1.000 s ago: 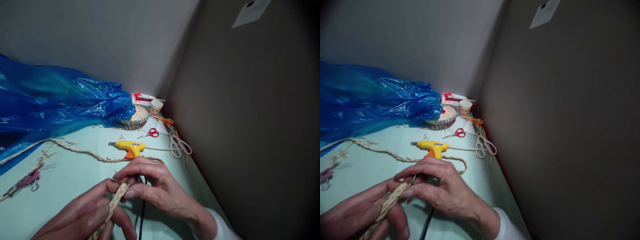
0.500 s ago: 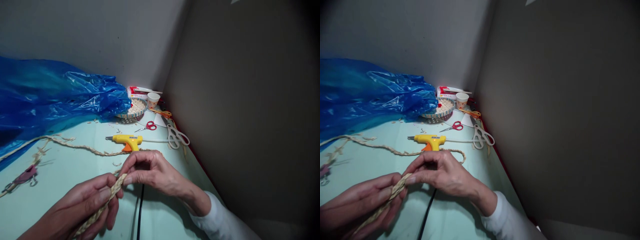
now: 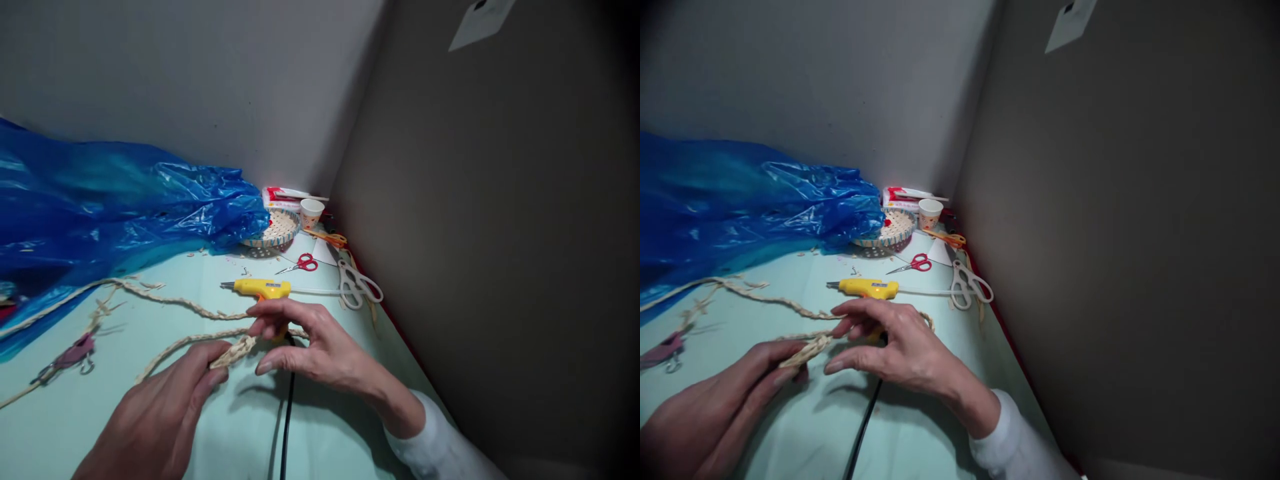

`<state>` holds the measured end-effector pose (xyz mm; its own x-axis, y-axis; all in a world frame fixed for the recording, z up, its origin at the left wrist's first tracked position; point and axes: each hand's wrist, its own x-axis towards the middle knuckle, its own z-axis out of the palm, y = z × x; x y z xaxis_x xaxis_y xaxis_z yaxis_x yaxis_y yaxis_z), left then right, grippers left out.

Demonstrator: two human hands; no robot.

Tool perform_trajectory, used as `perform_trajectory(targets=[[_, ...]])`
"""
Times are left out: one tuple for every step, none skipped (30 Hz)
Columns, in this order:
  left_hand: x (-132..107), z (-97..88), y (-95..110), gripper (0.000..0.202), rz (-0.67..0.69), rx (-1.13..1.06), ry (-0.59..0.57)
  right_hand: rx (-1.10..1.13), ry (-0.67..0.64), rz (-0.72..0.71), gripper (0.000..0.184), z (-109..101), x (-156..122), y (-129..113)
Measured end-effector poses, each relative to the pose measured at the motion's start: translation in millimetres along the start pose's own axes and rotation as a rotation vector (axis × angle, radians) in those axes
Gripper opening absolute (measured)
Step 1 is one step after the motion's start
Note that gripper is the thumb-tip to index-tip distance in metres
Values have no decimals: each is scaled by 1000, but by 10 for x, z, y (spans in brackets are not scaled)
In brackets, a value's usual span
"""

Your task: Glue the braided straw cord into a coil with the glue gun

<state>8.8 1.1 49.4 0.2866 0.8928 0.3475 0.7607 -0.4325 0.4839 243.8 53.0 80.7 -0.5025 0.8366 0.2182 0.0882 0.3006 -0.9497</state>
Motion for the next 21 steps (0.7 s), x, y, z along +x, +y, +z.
perform_trajectory(targets=[[-20,13,2,36,27,29,16,-55,5,-42,49,8,-7,-23],[-39,32,0,37,59,50,27,-86,10,-87,43,21,-14,-41],[-53,54,-7,36,89,63,34,-102,21,-128,39,39,-21,-51],[-62,73,-19,33,117,68,37,-119,36,-163,37,60,-25,-52],[-64,89,-34,31,139,71,37,-142,53,-198,36,83,-29,-44],[-61,99,-51,30,159,66,32,-165,72,-234,36,107,-32,-29],[-54,106,-68,29,181,54,25,-188,84,-263,36,129,-35,-11],[-46,110,-86,29,208,37,20,-213,90,-288,36,149,-39,7],[-41,114,-103,29,242,22,20,-233,98,-312,35,166,-43,23],[-41,120,-119,30,277,11,21,-246,105,-334,33,181,-48,35],[-48,130,-133,32,300,4,18,-253,113,-350,31,192,-54,42],[-62,143,-147,34,307,3,12,-256,122,-356,29,202,-59,45],[-84,161,-160,35,298,7,7,-255,132,-355,28,209,-64,44],[-111,181,-175,34,274,15,5,-247,142,-336,27,216,-68,39],[-140,201,-194,34,245,24,5,-229,149,-299,27,224,-71,31],[-168,221,-219,34,220,32,9,-204,157,-252,27,232,-73,20],[-191,238,-254,35,208,43,19,-171,165,-200,27,241,-75,9],[-206,250,-298,37,206,55,30,-128,170,-151,27,251,-76,-4],[-210,257,-350,39,215,74,32,-73,177,-105,26,262,-77,-17],[-203,259,-409,41,246,100,22,-13,185,-60,25,273,-79,-30],[-189,259,-469,43,288,130,11,48,194,-13,24,285,-80,-41]])
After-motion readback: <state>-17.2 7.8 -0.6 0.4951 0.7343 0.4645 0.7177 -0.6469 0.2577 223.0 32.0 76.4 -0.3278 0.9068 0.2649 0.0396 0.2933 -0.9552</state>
